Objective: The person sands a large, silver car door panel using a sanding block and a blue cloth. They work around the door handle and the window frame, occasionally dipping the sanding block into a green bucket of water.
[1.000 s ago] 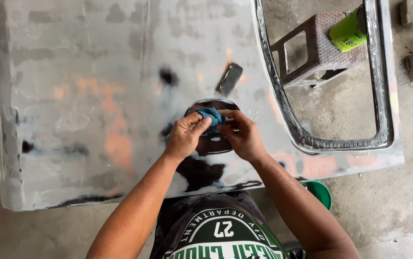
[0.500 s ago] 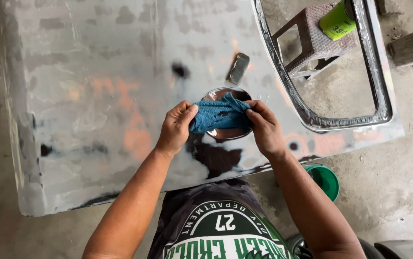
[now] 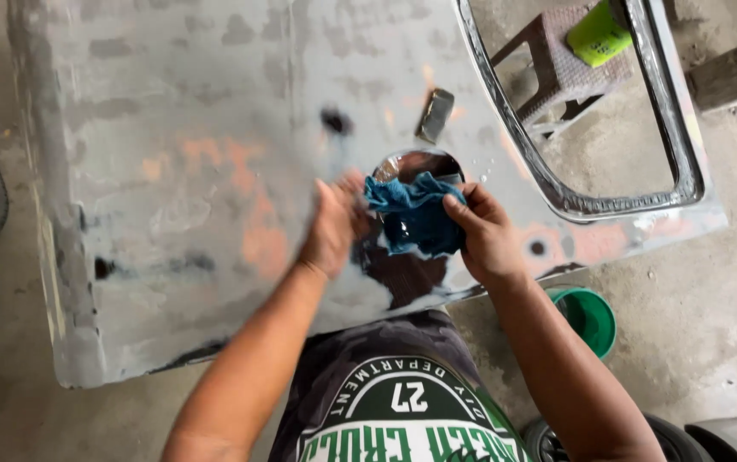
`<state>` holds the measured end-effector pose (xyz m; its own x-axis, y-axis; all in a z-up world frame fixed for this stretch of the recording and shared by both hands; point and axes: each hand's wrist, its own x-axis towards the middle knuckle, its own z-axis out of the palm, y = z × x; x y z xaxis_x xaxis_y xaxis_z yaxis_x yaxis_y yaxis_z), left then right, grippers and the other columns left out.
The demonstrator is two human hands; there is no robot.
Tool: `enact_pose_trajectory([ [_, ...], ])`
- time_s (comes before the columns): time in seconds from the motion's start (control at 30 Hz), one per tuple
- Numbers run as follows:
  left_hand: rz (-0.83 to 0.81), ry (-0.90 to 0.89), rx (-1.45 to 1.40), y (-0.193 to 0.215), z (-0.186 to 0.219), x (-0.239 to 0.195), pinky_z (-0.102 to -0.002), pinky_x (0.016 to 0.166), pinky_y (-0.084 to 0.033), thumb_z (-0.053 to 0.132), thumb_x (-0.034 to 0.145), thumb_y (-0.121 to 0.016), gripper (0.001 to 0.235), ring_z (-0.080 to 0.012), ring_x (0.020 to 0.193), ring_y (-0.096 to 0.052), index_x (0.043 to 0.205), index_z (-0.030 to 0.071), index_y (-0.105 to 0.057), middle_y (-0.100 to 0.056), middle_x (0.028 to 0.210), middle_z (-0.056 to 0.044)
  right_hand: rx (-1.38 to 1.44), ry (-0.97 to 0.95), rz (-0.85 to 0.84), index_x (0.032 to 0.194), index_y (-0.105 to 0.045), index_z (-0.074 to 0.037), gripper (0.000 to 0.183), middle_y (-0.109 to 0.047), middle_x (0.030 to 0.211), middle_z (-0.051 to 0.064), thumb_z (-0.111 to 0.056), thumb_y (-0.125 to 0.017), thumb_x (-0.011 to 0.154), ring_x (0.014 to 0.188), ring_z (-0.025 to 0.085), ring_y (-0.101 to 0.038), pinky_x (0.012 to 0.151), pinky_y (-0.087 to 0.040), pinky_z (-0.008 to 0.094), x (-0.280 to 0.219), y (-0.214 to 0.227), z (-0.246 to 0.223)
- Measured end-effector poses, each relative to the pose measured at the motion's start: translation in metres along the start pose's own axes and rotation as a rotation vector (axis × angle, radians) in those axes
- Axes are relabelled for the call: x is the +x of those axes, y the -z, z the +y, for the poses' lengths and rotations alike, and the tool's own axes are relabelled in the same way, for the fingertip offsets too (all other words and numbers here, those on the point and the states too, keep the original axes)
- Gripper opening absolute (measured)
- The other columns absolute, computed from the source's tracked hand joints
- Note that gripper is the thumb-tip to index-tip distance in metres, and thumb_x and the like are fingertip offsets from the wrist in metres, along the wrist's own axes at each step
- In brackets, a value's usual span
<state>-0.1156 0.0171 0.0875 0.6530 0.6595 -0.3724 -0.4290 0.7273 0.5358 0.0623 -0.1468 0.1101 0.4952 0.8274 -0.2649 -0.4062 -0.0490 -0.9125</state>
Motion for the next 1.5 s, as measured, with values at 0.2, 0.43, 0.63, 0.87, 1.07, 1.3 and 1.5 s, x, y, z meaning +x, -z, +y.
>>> enact_pose_trajectory([
  [0.2,-0.355,0.389,0.331,0.067,-0.086,-0.001,-0.021,0.058,-0.037,0.026,0.094,-0.074,0.040,-0.0063,0.067,-0.047,0.130,0.008,-0.070,-0.070,0.094,-0.001,0.111,-0.138,0.141,0.113,-0.063,-0.004,0.014,-0.069,0.098,0.003,-0.011,-0.068,0.102,0.083,0.009,-0.066,0.071,-0.056,0.024,-0.004,0.020,0.039],
  [0.43,-0.257,0.352,0.740,0.070,-0.093,0.002,-0.026,0.071,-0.045,0.039,0.090,-0.075,0.052,-0.0067,0.079,-0.055,0.129,0.004,-0.070,-0.070,0.096,0.002,0.043,-0.056,0.126,0.116,-0.061,-0.005,0.015,-0.068,0.097,0.001,-0.015,-0.063,0.104,0.083,0.006,-0.063,0.071,-0.052,0.022,-0.024,0.010,0.008],
  [0.63,-0.257,0.397,0.535,0.061,-0.109,0.001,-0.028,0.098,-0.045,0.043,0.083,-0.077,0.058,-0.0040,0.110,-0.062,0.132,0.016,-0.062,-0.072,0.116,0.012,-0.147,0.058,0.005,0.119,-0.059,-0.004,0.016,-0.067,0.099,0.000,-0.016,-0.057,0.109,0.088,0.003,-0.059,0.075,-0.049,0.019,-0.049,-0.015,-0.033],
  [0.87,-0.347,0.254,0.343,0.053,-0.085,0.007,-0.030,0.098,-0.051,0.017,0.084,-0.085,0.028,-0.0115,0.100,-0.067,0.109,0.010,-0.075,-0.076,0.102,0.001,-0.264,0.189,0.077,0.121,-0.059,-0.003,0.017,-0.064,0.100,-0.003,-0.015,-0.054,0.111,0.090,0.001,-0.056,0.081,-0.047,0.017,-0.044,0.010,-0.042],
  [1.07,-0.341,0.099,0.330,0.045,-0.030,0.017,-0.027,0.090,-0.052,0.010,0.093,-0.077,0.011,-0.0091,0.090,-0.065,0.103,0.009,-0.074,-0.074,0.096,0.000,-0.309,0.277,0.273,0.121,-0.060,-0.003,0.018,-0.064,0.098,-0.002,-0.018,-0.054,0.115,0.084,0.003,-0.055,0.073,-0.046,0.018,-0.022,0.053,-0.024],
  [1.3,-0.113,-0.057,0.681,0.046,-0.034,0.034,-0.022,0.078,-0.052,0.018,0.094,-0.075,0.015,-0.0038,0.082,-0.060,0.099,0.007,-0.068,-0.070,0.090,0.004,-0.332,-0.367,0.449,0.123,-0.064,-0.006,0.029,-0.066,0.085,0.007,-0.028,-0.062,0.105,0.061,0.010,-0.056,0.049,-0.046,0.025,0.006,0.074,0.027],
  [1.5,-0.012,-0.453,1.297,0.031,-0.003,0.030,-0.029,0.071,-0.053,0.027,0.096,-0.076,0.026,-0.0074,0.075,-0.065,0.094,0.005,-0.064,-0.071,0.082,-0.002,-0.437,-0.110,0.260,0.130,-0.060,-0.006,0.029,-0.073,0.092,0.008,-0.014,-0.064,0.102,0.070,0.008,-0.060,0.057,-0.048,0.024,0.005,0.092,0.029],
])
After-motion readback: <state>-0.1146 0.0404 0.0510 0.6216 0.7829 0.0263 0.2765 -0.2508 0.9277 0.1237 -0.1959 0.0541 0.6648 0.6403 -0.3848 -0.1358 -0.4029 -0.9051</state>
